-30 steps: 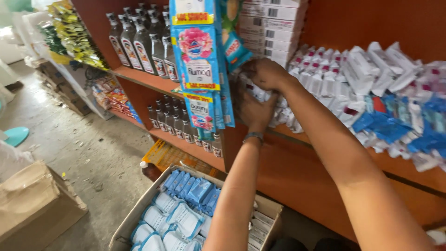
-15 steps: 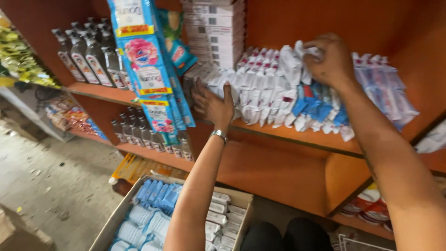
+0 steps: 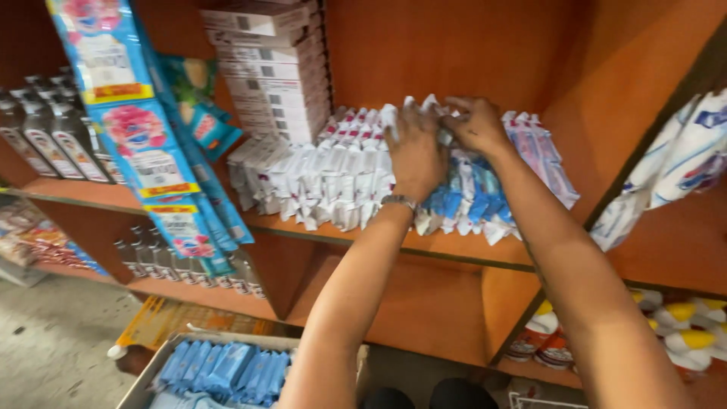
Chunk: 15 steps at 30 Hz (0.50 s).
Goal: The recorder is unpacking small packets and bottles from a cardboard box on the floor and arranging them onto grocery store shelves.
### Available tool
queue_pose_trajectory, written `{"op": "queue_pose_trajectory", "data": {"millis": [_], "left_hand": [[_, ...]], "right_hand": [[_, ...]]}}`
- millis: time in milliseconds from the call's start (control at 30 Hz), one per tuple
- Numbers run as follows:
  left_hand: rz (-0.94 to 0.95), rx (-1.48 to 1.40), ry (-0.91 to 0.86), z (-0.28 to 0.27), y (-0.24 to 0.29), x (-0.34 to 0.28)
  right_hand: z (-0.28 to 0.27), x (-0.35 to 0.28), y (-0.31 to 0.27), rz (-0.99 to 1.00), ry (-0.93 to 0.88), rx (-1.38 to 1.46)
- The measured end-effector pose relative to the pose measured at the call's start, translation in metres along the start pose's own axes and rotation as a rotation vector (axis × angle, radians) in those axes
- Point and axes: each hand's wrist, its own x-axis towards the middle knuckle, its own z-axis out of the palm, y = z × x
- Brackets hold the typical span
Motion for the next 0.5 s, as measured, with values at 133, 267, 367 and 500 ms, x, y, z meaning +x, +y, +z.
{"op": "queue_pose_trajectory", "data": {"millis": [133,267,367,500], "left_hand": [[-0.188,0.000,-0.065,-0.005,0.008,0.000],[-0.113,0.056,-0.027,0.000,0.006,-0.009],[-0.068,0.082,0.043,0.003,0.005,-0.010],[-0.048,0.057,0.034,0.003,0.006,-0.013]], "right_hand": [[-0.019,-0.002,-0.029,0.315,-0.071,0.206],[-0.025,0.004,-0.012,0.168,0.035,-0.016],[-0.046,0.018,0.009,0.230,0.147,-0.010],[-0.086,0.016,0.025,0.146,0.238,-0.249]]}}
